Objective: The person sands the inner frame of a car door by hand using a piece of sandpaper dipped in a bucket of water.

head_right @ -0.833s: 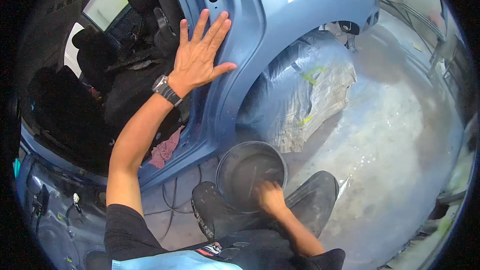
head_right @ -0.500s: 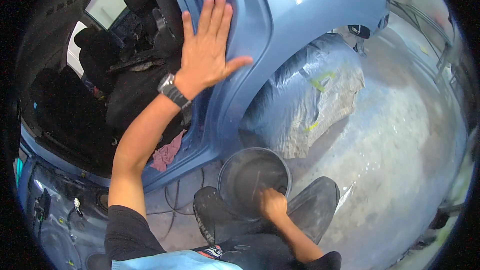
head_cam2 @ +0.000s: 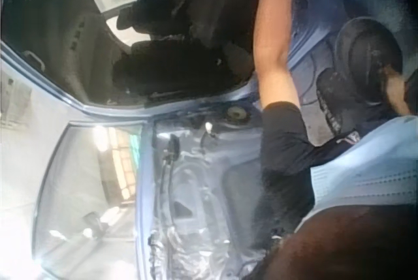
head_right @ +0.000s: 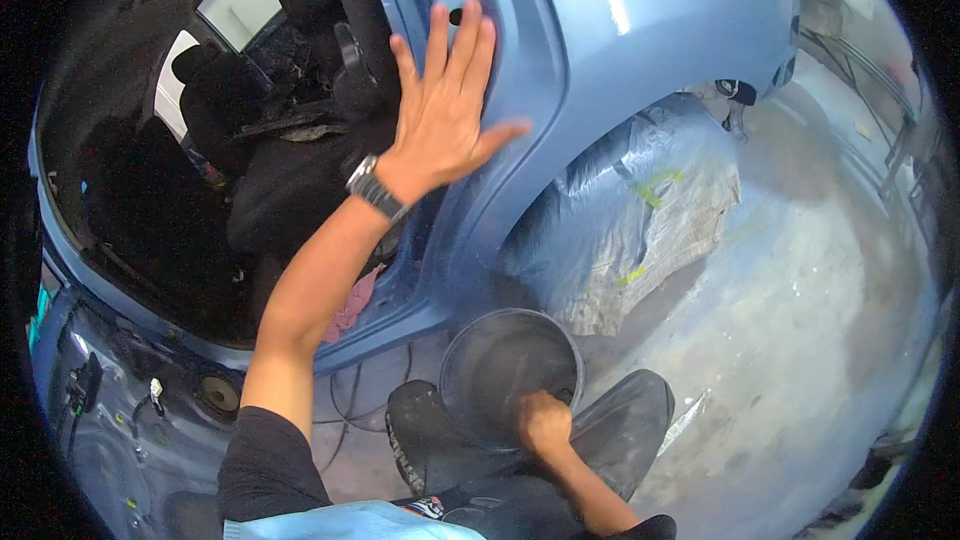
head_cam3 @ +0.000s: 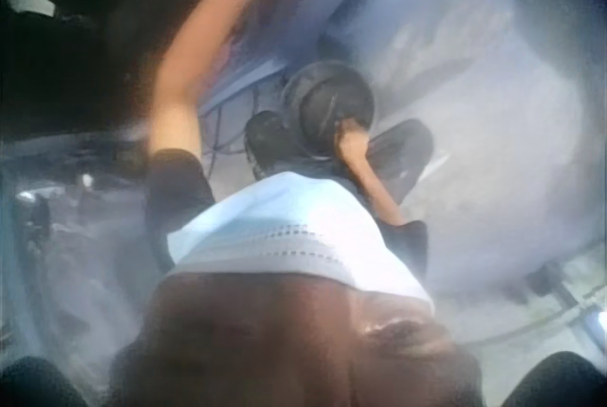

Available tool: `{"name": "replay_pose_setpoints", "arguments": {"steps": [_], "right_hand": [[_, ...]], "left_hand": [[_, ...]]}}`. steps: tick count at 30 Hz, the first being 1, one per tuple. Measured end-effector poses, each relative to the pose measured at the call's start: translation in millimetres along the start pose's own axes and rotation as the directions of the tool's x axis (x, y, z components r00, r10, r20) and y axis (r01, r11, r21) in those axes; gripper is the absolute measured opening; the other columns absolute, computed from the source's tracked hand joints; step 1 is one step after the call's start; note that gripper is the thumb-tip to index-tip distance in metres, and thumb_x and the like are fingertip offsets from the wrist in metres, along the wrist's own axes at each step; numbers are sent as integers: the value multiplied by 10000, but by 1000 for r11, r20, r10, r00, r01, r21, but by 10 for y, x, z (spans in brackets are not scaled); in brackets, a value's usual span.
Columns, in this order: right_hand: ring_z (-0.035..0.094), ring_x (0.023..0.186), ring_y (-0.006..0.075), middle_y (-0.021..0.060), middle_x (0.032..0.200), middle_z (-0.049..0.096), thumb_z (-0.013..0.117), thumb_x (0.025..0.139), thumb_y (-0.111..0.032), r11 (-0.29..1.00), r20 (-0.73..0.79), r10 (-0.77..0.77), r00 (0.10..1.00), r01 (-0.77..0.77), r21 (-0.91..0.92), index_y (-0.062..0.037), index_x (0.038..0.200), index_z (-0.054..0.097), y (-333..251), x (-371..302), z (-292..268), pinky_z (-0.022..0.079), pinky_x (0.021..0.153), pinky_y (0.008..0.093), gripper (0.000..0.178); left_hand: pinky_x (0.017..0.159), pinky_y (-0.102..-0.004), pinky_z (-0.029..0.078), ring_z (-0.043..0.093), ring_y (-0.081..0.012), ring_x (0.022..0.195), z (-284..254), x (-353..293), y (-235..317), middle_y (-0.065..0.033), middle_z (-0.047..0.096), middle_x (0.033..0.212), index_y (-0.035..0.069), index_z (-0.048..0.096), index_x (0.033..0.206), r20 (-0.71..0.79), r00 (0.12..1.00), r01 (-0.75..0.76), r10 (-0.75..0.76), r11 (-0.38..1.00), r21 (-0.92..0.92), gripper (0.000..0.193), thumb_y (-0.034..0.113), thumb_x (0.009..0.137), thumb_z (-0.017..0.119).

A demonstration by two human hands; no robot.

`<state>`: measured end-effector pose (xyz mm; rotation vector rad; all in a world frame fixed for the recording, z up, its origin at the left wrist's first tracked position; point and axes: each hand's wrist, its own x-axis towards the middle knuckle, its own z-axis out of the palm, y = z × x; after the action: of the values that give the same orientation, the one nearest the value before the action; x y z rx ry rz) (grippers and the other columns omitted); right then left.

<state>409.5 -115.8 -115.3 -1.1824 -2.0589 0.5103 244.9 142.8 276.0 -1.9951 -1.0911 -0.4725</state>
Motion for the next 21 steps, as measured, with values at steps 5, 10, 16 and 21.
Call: {"name": "replay_pose_setpoints", "arguments": {"steps": [5,10,16,21], "right_hand": [[662,698,347,136,804,653,669,941,-215,999,23,9,1000,-8,-42,-53,883,695,22,-33,65,528,630,477,173],[667,708,357,138,800,653,644,963,-282,998,24,47,999,-47,-39,-61,826,669,23,-56,70,534,654,490,261],[664,688,356,133,828,658,651,978,-234,996,12,51,999,-50,-70,-66,902,709,77,-62,53,529,632,479,193],[667,657,365,137,815,653,628,994,-254,994,23,0,1000,2,-110,-70,870,687,8,-59,127,526,597,491,229]], "left_hand": [[1156,-735,-172,-119,-398,1613,141,413,14,-231,-36,1750,-35,26,1661,-196,975,92,-103,994,-67,1149,795,963,405],[1167,-732,-153,-100,-394,1616,94,-34,196,-252,-17,1744,-57,50,1652,-15,997,76,-78,989,-126,1160,799,957,412],[1226,-700,-23,-33,-421,1616,-48,-391,279,-290,24,1730,-82,119,1635,107,994,29,-10,985,-170,1145,726,945,548],[1268,-625,0,-31,-422,1616,-41,-172,239,-295,24,1727,-76,123,1636,-43,999,-31,19,959,-282,1096,671,965,564]]}}
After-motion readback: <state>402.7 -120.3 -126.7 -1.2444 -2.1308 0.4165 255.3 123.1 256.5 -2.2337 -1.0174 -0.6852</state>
